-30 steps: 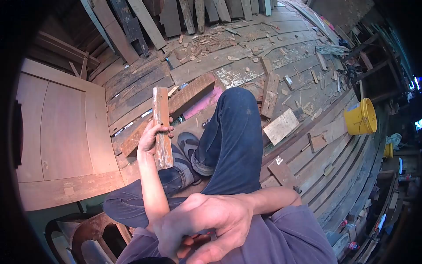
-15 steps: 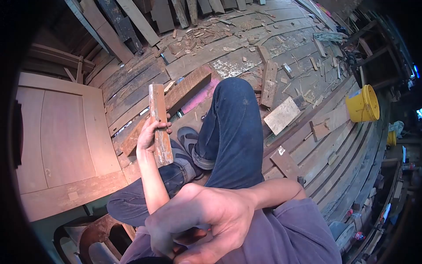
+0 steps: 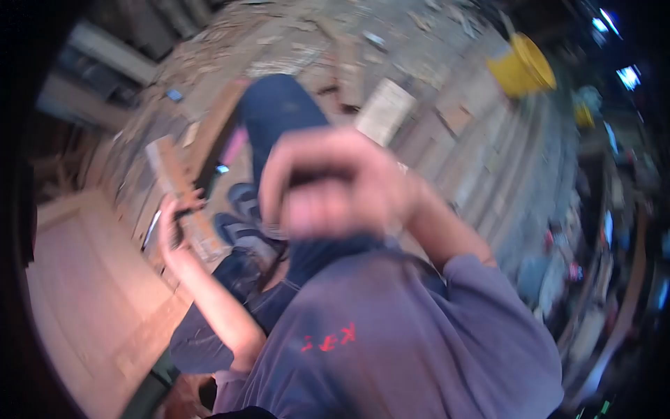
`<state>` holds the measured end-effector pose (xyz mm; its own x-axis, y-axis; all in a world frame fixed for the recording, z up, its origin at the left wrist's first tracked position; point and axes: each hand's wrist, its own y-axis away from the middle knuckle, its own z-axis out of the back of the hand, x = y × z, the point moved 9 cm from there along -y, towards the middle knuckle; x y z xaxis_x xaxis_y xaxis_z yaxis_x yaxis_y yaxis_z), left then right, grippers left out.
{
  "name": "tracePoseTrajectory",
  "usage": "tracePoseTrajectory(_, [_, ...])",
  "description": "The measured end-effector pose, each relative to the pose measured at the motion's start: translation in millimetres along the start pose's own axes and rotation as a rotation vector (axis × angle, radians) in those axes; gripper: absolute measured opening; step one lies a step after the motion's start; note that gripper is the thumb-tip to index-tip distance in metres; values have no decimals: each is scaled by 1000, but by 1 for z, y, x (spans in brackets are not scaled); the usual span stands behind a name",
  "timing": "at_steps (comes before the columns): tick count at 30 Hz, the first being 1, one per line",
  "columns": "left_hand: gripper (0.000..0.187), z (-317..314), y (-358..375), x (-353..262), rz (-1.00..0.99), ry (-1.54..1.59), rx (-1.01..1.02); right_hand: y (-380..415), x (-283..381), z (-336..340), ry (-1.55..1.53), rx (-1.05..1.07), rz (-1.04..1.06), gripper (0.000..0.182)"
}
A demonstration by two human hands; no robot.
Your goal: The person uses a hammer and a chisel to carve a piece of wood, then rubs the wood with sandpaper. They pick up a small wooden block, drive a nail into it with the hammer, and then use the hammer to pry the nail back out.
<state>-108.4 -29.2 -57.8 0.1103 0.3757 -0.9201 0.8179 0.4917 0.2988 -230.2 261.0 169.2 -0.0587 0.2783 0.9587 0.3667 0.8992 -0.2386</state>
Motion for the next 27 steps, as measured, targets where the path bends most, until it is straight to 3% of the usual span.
tracePoseTrajectory(2, [60,18,-2,11,54,-3,-18,57,-62,112,185,-386,-387,19])
tracePoseTrajectory(4, [70,25,-4,20,97,-14,-31,167,-106,216,571,-791,-738,24])
tracePoseTrajectory(5, [77,21,-4,14,87,-23,-45,245,-129,264,762,-895,-983,21])
tracePoseTrajectory(7, [80,22,-4,13,117,-1,-84,385,-145,317,1134,-955,-1450,40])
tracePoseTrajectory(9, [80,5,2,4,137,1,-98,501,-163,325,1237,-986,-1649,47])
tracePoseTrajectory(11, [81,6,2,2,92,19,-114,534,-178,295,1256,-856,-1720,47])
tracePoseTrajectory(13, [81,4,1,-1,71,5,-97,541,-194,259,891,-847,-1821,39])
tracePoseTrajectory(16, [81,-1,1,-2,70,-14,-81,600,-257,245,503,-860,-1912,45])
tracePoseTrajectory(19, [79,0,0,0,66,12,-91,598,-260,202,-357,-1188,-1818,64])
tracePoseTrajectory(21, [78,4,-1,4,106,9,-76,591,-242,193,-404,-1562,-1570,82])
tracePoseTrajectory(27, [79,-7,6,-5,85,119,-105,621,-266,207,-450,-1833,-1539,69])
